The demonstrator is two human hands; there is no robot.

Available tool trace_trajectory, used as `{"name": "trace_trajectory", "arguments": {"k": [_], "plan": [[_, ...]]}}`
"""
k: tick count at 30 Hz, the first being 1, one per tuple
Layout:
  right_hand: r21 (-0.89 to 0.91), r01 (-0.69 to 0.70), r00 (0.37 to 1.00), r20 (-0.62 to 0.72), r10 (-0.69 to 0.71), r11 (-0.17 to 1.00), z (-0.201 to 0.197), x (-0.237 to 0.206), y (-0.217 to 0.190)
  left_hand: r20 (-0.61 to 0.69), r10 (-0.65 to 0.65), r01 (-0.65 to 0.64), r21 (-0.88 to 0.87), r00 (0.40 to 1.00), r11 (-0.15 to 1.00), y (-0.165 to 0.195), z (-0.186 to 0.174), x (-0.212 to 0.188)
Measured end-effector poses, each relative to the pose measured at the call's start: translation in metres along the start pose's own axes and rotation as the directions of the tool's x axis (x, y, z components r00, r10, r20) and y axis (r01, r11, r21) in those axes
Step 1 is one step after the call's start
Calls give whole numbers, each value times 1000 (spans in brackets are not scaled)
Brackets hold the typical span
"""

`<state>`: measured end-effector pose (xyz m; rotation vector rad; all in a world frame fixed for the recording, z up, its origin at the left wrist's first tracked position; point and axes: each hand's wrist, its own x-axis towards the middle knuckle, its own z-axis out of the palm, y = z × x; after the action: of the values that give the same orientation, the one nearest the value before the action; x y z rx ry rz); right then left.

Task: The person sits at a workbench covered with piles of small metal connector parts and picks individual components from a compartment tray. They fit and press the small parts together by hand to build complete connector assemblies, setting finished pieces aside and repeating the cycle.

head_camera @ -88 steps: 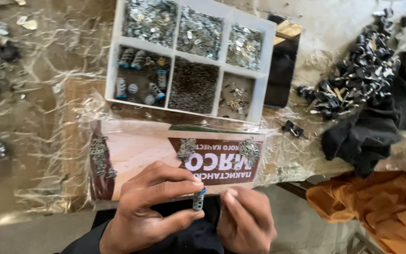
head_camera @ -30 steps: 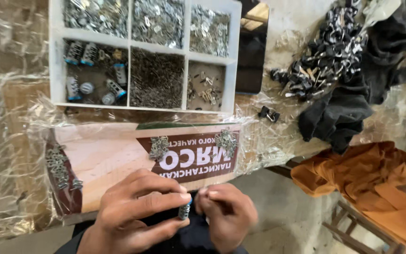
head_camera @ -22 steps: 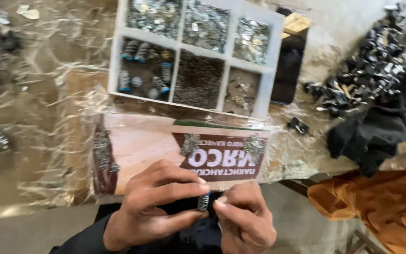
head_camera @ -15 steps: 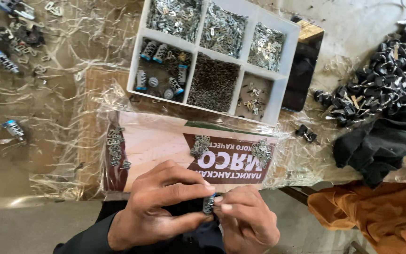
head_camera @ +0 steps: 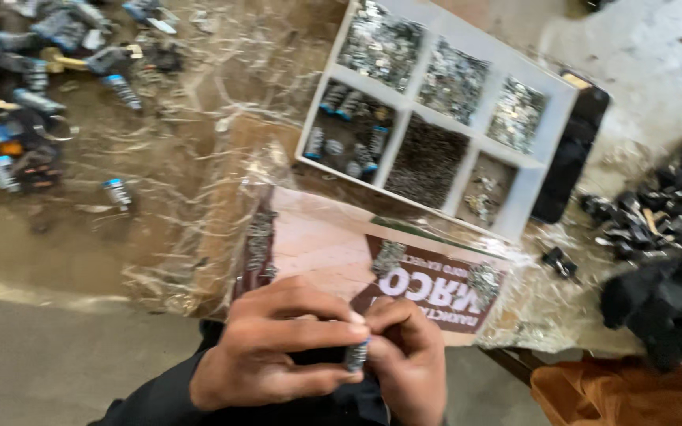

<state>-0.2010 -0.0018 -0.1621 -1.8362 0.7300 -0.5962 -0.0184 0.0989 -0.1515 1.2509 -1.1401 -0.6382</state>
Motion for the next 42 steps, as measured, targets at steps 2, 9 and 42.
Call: {"name": "trace_trajectory", "arguments": {"k": [2,9,42], "plan": [[-193,150,987,83,-136,970,16,13,-6,-91,-7,8,13,996,1000,4,-16,-11],[-520,433,891,372,-261,736,43,41,-28,-408,-15,131,257,913,957,19,-54,-40],[162,236,948,-255,-191,958,-8,-14,-4,-90,-17,23,72,996,997,11,4,3]]}}
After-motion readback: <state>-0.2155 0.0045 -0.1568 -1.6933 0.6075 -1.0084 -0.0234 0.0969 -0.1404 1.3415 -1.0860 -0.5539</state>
